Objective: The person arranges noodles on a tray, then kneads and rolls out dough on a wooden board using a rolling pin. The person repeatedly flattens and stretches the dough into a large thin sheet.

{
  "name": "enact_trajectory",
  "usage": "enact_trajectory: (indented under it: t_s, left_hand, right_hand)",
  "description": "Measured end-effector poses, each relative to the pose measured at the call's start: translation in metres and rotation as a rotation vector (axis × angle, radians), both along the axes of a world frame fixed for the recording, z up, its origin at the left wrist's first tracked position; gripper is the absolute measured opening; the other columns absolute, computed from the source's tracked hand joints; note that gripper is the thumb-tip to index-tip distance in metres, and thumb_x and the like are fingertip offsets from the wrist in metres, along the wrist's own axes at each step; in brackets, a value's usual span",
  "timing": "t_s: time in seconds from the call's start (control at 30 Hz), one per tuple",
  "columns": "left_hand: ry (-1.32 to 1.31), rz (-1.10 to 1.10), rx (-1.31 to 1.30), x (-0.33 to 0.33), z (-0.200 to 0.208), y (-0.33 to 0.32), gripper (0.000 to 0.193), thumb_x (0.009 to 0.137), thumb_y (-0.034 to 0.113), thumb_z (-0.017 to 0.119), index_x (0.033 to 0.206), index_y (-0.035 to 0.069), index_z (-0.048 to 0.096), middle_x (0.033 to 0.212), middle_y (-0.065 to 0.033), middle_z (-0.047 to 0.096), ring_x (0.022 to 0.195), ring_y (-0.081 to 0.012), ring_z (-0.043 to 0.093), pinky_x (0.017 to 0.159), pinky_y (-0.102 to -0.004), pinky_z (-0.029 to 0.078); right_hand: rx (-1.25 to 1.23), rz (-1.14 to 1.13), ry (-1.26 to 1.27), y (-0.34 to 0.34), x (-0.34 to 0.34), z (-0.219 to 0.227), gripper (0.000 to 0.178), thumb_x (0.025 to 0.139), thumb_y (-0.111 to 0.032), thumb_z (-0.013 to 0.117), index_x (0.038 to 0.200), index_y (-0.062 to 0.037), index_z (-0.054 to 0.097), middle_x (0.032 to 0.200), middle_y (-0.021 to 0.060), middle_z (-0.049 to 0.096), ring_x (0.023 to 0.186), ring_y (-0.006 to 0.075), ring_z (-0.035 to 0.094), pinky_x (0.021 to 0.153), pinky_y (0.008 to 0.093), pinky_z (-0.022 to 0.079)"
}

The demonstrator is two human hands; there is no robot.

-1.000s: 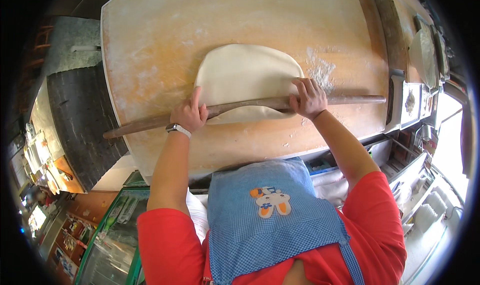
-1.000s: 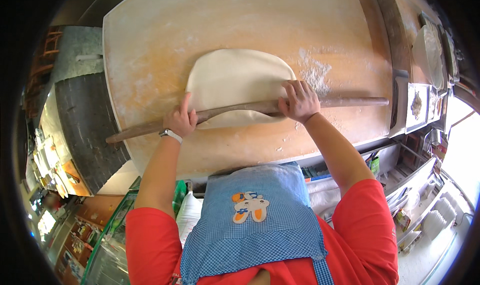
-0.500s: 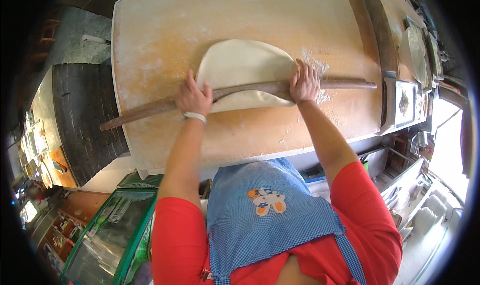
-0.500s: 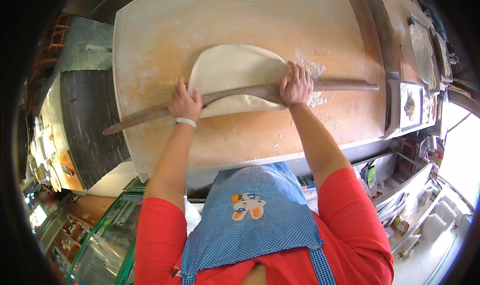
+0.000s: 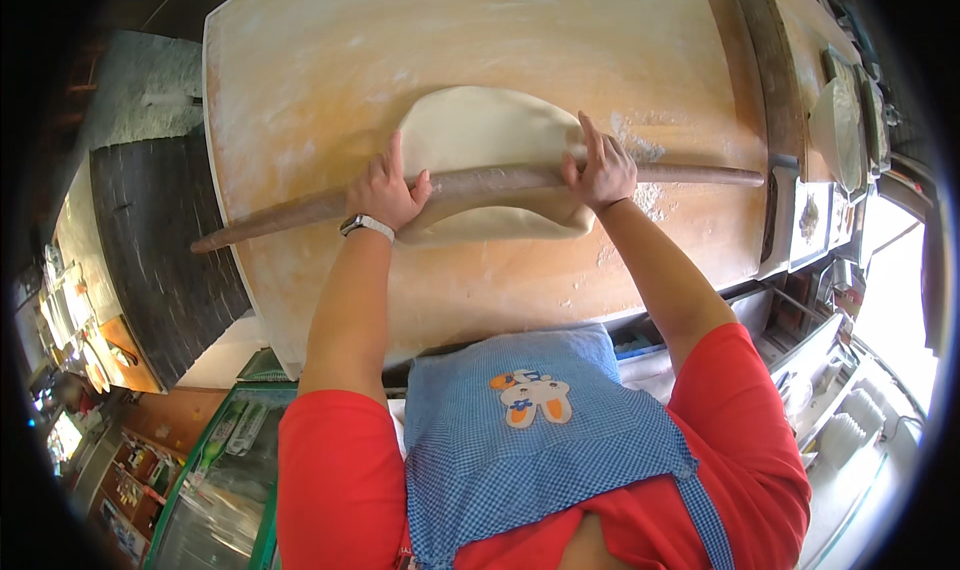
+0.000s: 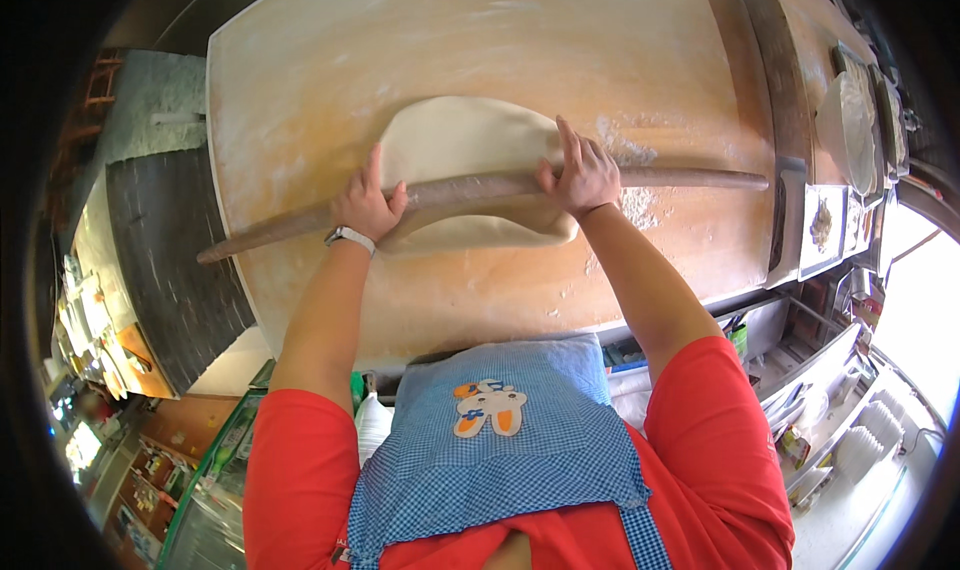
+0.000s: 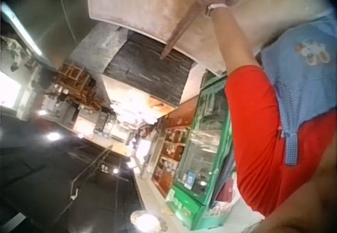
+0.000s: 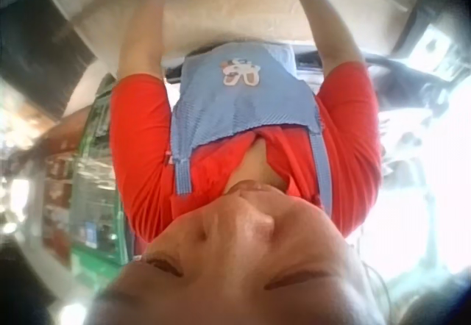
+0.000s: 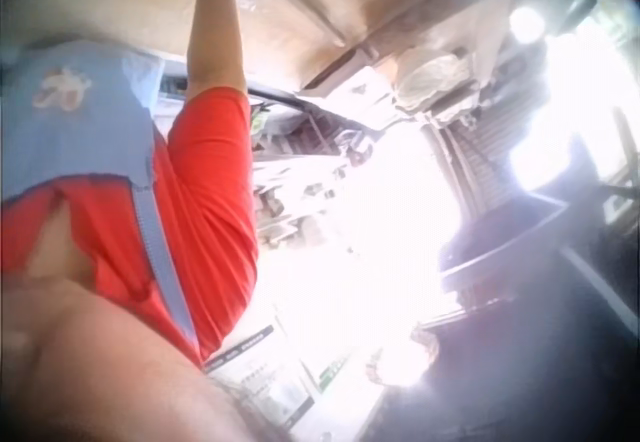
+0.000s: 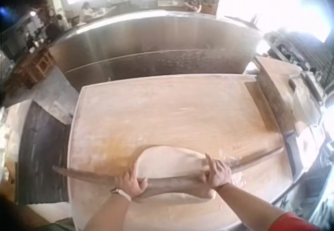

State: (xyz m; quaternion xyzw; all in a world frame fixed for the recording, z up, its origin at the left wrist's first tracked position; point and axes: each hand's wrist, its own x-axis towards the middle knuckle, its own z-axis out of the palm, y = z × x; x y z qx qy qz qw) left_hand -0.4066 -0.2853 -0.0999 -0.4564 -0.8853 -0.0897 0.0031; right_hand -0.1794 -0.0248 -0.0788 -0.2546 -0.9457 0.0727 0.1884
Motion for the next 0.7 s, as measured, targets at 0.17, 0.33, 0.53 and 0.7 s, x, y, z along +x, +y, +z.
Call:
enact_trajectory:
  t_s: [0.17, 0.33, 0.53, 0.7]
  left_hand:
    - [-0.096, -0.217, 0.010, -0.031, 0.011, 0.018, 0.074, 0.083, 0.040, 0.062, 0.148, 0.012, 0.039, 0.082, -0.0147, 0.067, 0.066, -0.0332, 0.064, 0.056, -0.0466, 0.052]
    - [-0.059, -0.423, -0.002, -0.061, 0.006, 0.026, 0.073, 0.084, 0.037, 0.062, 0.149, 0.013, 0.039, 0.070, -0.0140, 0.065, 0.062, -0.0334, 0.063, 0.055, -0.0455, 0.052]
    - [0.112, -0.257, 0.055, -0.070, 0.003, 0.042, 0.064, 0.087, 0.041, 0.060, 0.138, 0.006, 0.048, 0.084, -0.0160, 0.064, 0.074, -0.0317, 0.064, 0.062, -0.0461, 0.052]
    - [0.060, 0.101, -0.024, 0.003, 0.007, 0.046, 0.067, 0.089, 0.050, 0.055, 0.137, 0.005, 0.048, 0.114, -0.0191, 0.057, 0.101, -0.0342, 0.059, 0.078, -0.0464, 0.049]
  right_hand:
    - [0.045, 0.034, 0.041, 0.008, -0.018, -0.002, 0.062, 0.077, -0.034, 0.069, 0.132, -0.0106, 0.056, 0.095, 0.0094, 0.070, 0.086, 0.0270, 0.069, 0.073, 0.0375, 0.056]
    - [0.097, 0.022, 0.067, 0.017, -0.036, -0.009, 0.052, 0.076, -0.036, 0.068, 0.123, -0.0127, 0.061, 0.086, 0.0080, 0.069, 0.078, 0.0264, 0.067, 0.066, 0.0373, 0.055]
    - [0.002, -0.108, -0.021, 0.022, -0.056, -0.016, 0.029, 0.082, -0.037, 0.062, 0.100, -0.0140, 0.062, 0.084, 0.0074, 0.070, 0.077, 0.0281, 0.068, 0.071, 0.0409, 0.053]
    - [-0.261, -0.276, -0.333, 0.001, -0.039, 0.010, 0.030, 0.089, -0.040, 0.051, 0.100, -0.0138, 0.061, 0.094, 0.0131, 0.071, 0.089, 0.0335, 0.068, 0.081, 0.0458, 0.051]
